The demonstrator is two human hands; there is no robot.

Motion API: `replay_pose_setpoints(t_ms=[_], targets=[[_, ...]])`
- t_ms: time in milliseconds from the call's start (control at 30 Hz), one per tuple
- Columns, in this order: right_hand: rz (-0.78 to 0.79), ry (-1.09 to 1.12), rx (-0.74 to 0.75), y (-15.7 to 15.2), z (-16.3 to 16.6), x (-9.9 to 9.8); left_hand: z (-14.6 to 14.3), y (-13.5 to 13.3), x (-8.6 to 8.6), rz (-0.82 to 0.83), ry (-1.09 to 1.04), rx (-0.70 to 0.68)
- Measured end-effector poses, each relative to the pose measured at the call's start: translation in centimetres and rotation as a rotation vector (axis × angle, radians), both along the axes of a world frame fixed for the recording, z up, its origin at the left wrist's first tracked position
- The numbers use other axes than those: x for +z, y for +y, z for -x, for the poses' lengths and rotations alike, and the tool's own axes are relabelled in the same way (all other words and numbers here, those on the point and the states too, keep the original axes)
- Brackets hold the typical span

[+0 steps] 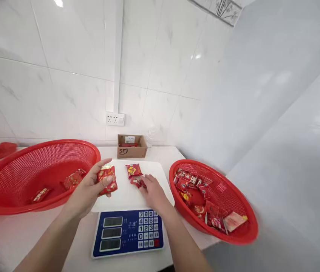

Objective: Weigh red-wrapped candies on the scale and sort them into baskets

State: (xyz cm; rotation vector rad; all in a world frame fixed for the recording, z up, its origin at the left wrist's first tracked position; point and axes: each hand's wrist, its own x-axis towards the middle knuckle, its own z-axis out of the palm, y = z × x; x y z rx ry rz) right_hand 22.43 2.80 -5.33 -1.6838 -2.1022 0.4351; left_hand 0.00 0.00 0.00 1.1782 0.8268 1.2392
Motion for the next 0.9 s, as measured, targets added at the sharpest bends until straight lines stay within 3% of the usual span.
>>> replay_pose_setpoints(t_ms=[333,433,567,667,800,900], targets=[[0.011,0.066,0.018,-1.4,1.0,0.5,-0.5,-3.2,2.2,0.052,-0.059,-0.121],[-0.052,0.173,0.042,-2.5,1.6,2.0,-0.4,-4.0,2.6,0.05,-0.036,-0.141],[-0.096,0.545,0.245,-5.1,3.0,5.3,-0.5,-4.5,2.4,0.018,0.074,-0.228],[-0.099,0.587,0.347,-6.5,3.9,7.2,-0.7,-4.6,1.8,0.003,0.224,-0.311],[-0.164,0.499,0.283,-7.2,4.5,7.5,-0.9,-4.5,1.3,0.02,0.323,-0.379],[-0.178,0.628,0.2,-7.3,4.5,6.9,-0.8,-4.0,1.4,-0.006,0.285,-0.387]])
